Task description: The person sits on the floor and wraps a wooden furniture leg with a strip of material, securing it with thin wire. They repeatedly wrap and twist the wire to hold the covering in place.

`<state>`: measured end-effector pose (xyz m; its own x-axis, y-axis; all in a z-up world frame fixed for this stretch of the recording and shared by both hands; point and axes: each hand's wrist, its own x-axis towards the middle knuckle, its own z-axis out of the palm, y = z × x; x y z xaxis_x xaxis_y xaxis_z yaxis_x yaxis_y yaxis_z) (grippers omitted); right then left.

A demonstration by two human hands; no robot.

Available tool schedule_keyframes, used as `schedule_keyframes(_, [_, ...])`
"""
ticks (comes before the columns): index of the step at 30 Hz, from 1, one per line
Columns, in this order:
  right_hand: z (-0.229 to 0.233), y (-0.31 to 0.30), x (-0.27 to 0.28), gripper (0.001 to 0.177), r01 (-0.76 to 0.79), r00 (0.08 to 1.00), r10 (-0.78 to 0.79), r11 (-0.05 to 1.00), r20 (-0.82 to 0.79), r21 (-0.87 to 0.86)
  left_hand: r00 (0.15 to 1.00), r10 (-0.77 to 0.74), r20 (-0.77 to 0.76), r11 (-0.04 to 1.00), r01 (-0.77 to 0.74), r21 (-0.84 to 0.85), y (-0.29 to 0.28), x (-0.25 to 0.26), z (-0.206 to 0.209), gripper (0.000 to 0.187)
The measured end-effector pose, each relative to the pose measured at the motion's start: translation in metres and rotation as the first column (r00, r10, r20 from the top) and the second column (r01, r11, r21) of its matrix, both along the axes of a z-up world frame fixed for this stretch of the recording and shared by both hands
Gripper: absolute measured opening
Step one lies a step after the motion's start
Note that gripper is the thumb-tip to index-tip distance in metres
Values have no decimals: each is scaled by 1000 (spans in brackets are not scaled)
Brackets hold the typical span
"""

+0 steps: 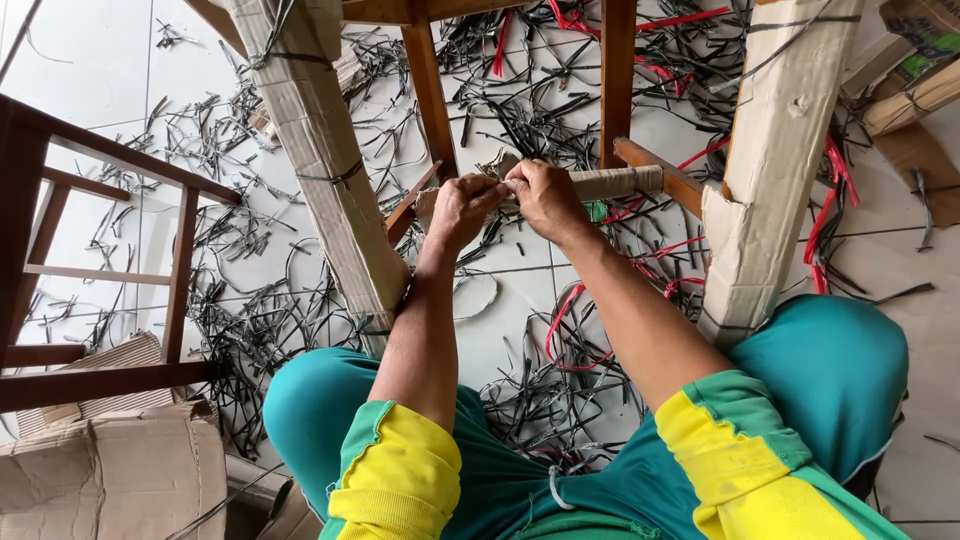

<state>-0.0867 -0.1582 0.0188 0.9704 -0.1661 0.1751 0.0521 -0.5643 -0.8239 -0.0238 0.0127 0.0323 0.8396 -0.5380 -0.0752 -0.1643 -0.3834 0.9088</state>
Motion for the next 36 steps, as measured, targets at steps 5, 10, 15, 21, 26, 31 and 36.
schedule_keyframes(5, [-18,3,-3,13,34,997,-27,995,66,-97,977,143,-158,978,-164,-131,-7,-3,-7,25])
schedule_keyframes(10, [-13,11,-10,5,85,990,-75,994,119,-76,918,284,-278,900,-355,-254,-7,-3,-11,21])
schedule_keyframes(15, [4,19,-11,15,95,990,-95,995,107,6,939,250,-234,931,-300,-209,-9,-5,-2,25])
schedule_keyframes(21, [12,22,-5,13,65,997,-68,993,-28,-97,922,271,-275,862,-360,-357,-19,1,-15,24])
schedule_keyframes(26, [6,19,-7,11,86,995,-83,995,-56,56,874,435,-215,812,-484,-325,-16,-26,39,29])
schedule_keyframes(31, [35,27,-13,16,118,992,-107,972,-60,206,730,684,12,720,-672,-173,-15,-36,-11,25])
schedule_keyframes(36, [39,22,-16,15,57,998,-55,826,-19,561,797,558,231,830,-542,-132,-14,-40,-21,13])
